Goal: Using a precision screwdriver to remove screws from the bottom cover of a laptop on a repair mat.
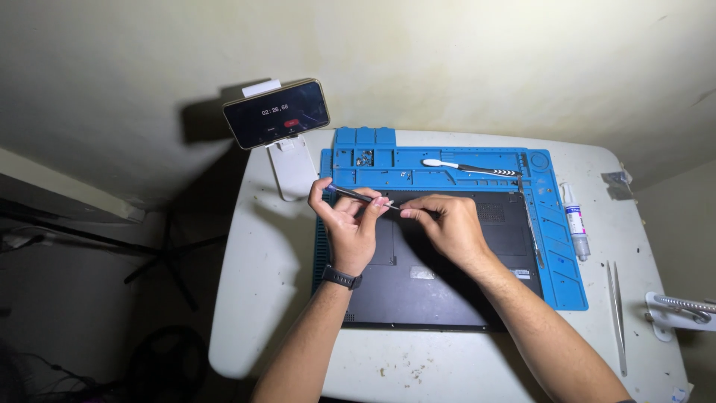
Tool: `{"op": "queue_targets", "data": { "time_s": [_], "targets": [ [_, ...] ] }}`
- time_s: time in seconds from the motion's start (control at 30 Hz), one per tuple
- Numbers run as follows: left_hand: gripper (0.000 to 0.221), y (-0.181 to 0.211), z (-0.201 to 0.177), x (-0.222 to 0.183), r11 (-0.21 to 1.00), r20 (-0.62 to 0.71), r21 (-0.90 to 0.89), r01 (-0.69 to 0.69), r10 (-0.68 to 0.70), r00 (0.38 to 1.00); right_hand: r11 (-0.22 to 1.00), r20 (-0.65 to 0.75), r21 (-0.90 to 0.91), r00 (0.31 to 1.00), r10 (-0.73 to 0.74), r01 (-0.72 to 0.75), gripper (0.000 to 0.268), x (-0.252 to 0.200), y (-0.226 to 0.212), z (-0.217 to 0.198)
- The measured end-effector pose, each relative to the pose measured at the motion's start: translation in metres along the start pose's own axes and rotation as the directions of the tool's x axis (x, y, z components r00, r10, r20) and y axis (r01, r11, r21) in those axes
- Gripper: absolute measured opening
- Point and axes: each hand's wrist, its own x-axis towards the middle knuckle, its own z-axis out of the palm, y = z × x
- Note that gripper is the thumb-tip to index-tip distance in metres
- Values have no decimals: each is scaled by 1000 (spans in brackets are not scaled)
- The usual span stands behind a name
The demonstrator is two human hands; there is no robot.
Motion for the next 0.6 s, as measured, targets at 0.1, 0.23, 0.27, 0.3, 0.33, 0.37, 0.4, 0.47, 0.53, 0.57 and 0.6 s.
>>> {"op": "queue_targets", "data": {
  "time_s": [0.1, 0.23, 0.27, 0.3, 0.33, 0.37, 0.4, 0.47, 0.53, 0.57, 0.6],
  "targets": [
    [79, 2, -4, 1, 1000, 8, -19, 17, -16, 1000, 999, 42, 15, 998, 45, -46, 11, 6, -1, 0],
    [80, 3, -9, 5, 997, 51, -72, 14, -11, 999, 987, 163, 40, 975, 150, -159, 13, 14, 10, 2],
    [79, 4, -10, 6, 996, 65, -92, 17, -11, 998, 973, 226, 74, 954, 196, -218, 14, 17, 16, 4],
    [79, 3, -11, 6, 996, 63, -91, 18, -12, 998, 973, 229, 73, 954, 197, -218, 14, 16, 32, 11],
    [80, 3, -12, 6, 993, 86, -115, 29, -19, 996, 928, 300, 217, 925, 231, -303, 14, 15, 48, 18],
    [80, 3, -13, 7, 990, 110, -138, 39, -24, 994, 854, 373, 349, 893, 252, -386, 14, 15, 64, 25],
    [80, 4, -14, 7, 990, 109, -138, 39, -24, 994, 854, 375, 348, 892, 251, -387, 14, 15, 67, 25],
    [83, 6, -16, 8, 986, 151, -154, 63, -39, 988, 705, 433, 512, 856, 281, -491, 17, 12, 73, 24],
    [82, 3, -14, 8, 986, 140, -157, 55, -33, 990, 750, 414, 474, 868, 274, -462, 17, 17, 73, 24],
    [80, 2, -14, 8, 986, 129, -158, 50, -29, 991, 789, 395, 434, 879, 266, -434, 18, 18, 73, 24],
    [80, 0, -13, 7, 986, 128, -158, 51, -30, 991, 789, 397, 433, 878, 267, -435, 18, 19, 60, 20]
  ]
}}
